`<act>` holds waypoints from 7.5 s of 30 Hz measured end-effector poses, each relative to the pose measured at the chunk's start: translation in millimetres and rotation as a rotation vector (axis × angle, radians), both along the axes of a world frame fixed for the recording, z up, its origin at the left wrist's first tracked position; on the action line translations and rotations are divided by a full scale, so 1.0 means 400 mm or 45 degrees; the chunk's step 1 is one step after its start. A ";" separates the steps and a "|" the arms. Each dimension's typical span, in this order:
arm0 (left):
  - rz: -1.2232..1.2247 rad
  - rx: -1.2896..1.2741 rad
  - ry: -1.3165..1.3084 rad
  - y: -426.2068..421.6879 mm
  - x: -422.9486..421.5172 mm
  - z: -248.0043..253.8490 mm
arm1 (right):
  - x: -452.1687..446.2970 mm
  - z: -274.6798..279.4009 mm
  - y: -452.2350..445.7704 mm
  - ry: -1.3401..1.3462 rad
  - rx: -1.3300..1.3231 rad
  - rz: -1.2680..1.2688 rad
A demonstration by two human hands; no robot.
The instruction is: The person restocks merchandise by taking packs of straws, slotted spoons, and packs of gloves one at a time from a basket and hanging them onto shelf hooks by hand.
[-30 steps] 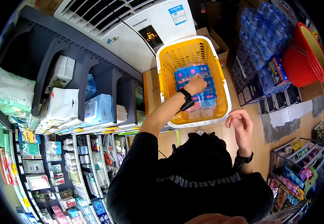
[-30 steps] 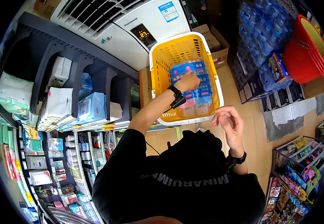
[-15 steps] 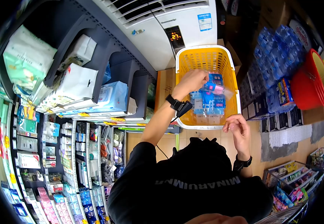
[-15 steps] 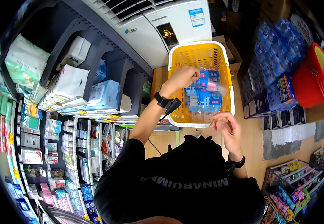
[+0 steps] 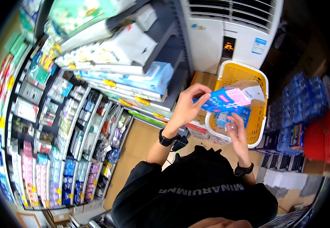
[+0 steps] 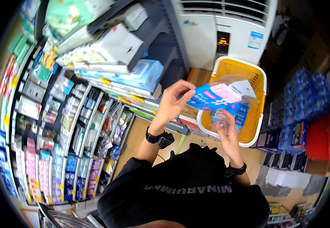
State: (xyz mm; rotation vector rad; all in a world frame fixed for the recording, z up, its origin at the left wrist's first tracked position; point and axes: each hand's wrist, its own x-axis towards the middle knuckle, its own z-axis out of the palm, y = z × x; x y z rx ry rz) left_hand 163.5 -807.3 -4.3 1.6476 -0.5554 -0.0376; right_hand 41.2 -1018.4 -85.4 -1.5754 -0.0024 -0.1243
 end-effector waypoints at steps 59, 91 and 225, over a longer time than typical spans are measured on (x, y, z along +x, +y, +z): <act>1.256 -0.953 0.356 1.031 -0.994 -0.253 | -0.215 -0.026 1.239 0.187 0.103 1.490; 1.619 -0.848 0.368 1.033 -1.032 -0.272 | -0.232 -0.048 1.247 0.264 0.216 1.409; 1.732 -0.804 0.174 1.115 -1.098 -0.268 | -0.281 -0.035 1.332 0.324 0.116 1.468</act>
